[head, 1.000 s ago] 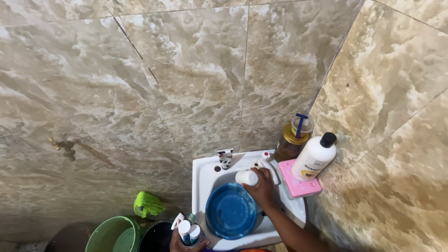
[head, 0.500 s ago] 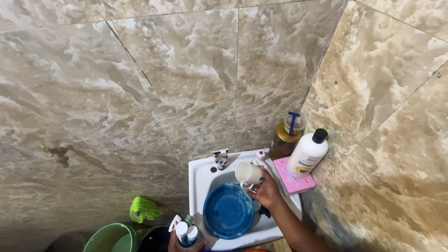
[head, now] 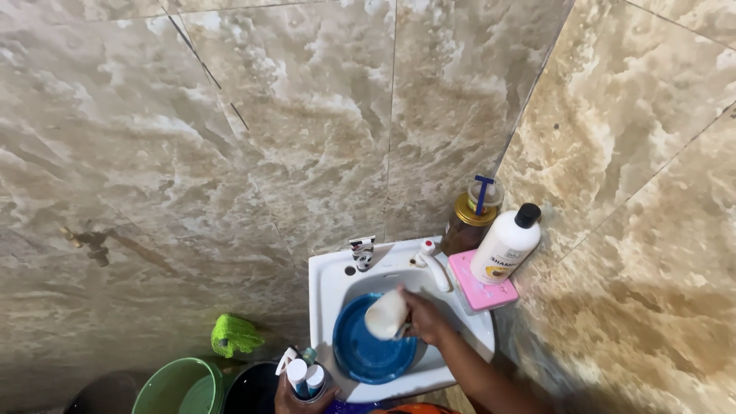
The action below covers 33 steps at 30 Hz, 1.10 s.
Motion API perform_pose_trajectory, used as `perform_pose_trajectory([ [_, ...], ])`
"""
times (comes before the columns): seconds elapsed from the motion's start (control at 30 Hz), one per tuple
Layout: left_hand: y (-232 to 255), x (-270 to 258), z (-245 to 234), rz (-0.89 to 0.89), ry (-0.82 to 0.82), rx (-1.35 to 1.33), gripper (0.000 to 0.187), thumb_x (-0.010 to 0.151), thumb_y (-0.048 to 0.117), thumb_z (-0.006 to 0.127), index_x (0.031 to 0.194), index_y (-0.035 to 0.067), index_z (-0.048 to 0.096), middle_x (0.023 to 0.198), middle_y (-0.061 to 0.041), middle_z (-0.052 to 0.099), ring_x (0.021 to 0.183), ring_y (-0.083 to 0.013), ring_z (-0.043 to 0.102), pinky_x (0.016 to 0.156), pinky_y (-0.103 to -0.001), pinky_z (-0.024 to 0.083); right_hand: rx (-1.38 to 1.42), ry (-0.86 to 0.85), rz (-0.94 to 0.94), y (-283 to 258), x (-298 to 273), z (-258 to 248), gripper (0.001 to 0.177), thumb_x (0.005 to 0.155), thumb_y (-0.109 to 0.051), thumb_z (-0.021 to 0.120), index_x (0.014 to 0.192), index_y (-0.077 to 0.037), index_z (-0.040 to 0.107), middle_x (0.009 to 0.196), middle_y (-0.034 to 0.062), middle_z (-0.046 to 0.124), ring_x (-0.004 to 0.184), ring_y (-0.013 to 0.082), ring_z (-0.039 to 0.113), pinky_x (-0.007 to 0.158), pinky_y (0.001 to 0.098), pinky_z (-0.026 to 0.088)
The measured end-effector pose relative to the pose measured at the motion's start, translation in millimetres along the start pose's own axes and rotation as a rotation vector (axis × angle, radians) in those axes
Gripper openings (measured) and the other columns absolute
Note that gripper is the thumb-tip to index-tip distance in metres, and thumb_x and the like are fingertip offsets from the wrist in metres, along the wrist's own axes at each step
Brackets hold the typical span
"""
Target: Washing and organizing various toiletries and cups in a bathroom sink.
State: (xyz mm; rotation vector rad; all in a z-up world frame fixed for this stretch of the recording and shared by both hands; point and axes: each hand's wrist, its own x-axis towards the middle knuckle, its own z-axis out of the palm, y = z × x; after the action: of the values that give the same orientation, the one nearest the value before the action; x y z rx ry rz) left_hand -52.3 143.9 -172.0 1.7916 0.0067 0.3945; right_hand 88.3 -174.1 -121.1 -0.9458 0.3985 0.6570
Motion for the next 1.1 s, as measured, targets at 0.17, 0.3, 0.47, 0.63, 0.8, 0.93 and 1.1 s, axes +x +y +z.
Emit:
perform_pose_trajectory([
  [0.17,-3.6,-5.8,0.1,-0.077,-0.026,0.021,0.116,0.044,0.015,0.104,0.138,-0.009,0.041,0.118,-0.021,0.069,0.110,-0.0266,0.070,0.097,-0.041,0.056,-0.947,0.249,-0.183,22.5,1.4,39.5,0.060,0.092,-0.066,0.057,0.111,-0.010,0.068,0.094,0.0128,0.069,0.078,0.0325,0.070,0.065,0.0463,0.055],
  [0.3,-5.7,-5.9,1.3,-0.061,-0.016,-0.029,0.116,0.045,0.014,0.104,0.139,-0.010,0.040,0.120,-0.022,0.068,0.111,-0.0271,0.069,0.097,-0.040,0.056,-1.531,0.310,-0.503,38.7,-0.1,60.8,0.047,0.099,-0.053,0.054,0.113,-0.011,0.070,0.102,0.0155,0.071,0.089,0.0315,0.070,0.077,0.0459,0.055],
  [0.47,-2.3,-2.5,0.8,0.038,0.013,-0.026,0.121,0.043,0.015,0.104,0.140,-0.011,0.037,0.126,-0.023,0.062,0.114,-0.0273,0.065,0.097,-0.040,0.054,-1.715,0.291,-0.681,53.6,9.6,55.7,0.037,0.102,-0.042,0.054,0.101,-0.010,0.072,0.103,0.0163,0.067,0.091,0.0348,0.067,0.077,0.0494,0.056],
  [0.63,-5.0,-5.8,2.7,-0.020,0.010,-0.012,0.120,0.044,0.016,0.105,0.141,-0.010,0.039,0.125,-0.023,0.065,0.115,-0.0270,0.066,0.100,-0.041,0.053,-1.686,0.159,-0.868,57.8,9.7,47.1,0.030,0.102,-0.036,0.056,0.106,-0.011,0.072,0.114,0.0158,0.064,0.104,0.0347,0.064,0.091,0.0480,0.054],
  [0.8,-11.7,-6.0,2.4,0.045,0.030,-0.012,0.121,0.043,0.016,0.105,0.141,-0.012,0.039,0.128,-0.024,0.064,0.118,-0.0282,0.064,0.102,-0.042,0.050,-1.667,-0.211,-0.433,42.8,-15.8,51.4,0.064,0.092,-0.052,0.071,0.145,-0.021,0.053,0.150,0.0188,0.038,0.140,0.0407,0.036,0.113,0.0496,0.037],
  [0.93,-13.0,-5.9,1.5,-0.062,-0.022,-0.044,0.121,0.044,0.018,0.106,0.141,-0.010,0.039,0.124,-0.024,0.067,0.116,-0.0280,0.067,0.102,-0.042,0.053,-1.720,-0.322,-0.244,36.2,-30.1,52.7,0.104,0.072,-0.036,0.090,0.158,-0.030,0.032,0.169,0.0196,-0.002,0.155,0.0468,0.004,0.123,0.0489,0.025],
  [1.1,-8.3,-0.5,-1.8,-0.125,-0.048,0.015,0.123,0.042,0.018,0.106,0.142,-0.008,0.038,0.122,-0.022,0.068,0.115,-0.0276,0.069,0.101,-0.042,0.054,-1.871,-0.163,-0.279,38.5,-36.9,62.1,0.097,0.071,-0.011,0.081,0.156,-0.034,0.040,0.171,0.0144,0.001,0.156,0.0454,0.008,0.121,0.0497,0.031],
])
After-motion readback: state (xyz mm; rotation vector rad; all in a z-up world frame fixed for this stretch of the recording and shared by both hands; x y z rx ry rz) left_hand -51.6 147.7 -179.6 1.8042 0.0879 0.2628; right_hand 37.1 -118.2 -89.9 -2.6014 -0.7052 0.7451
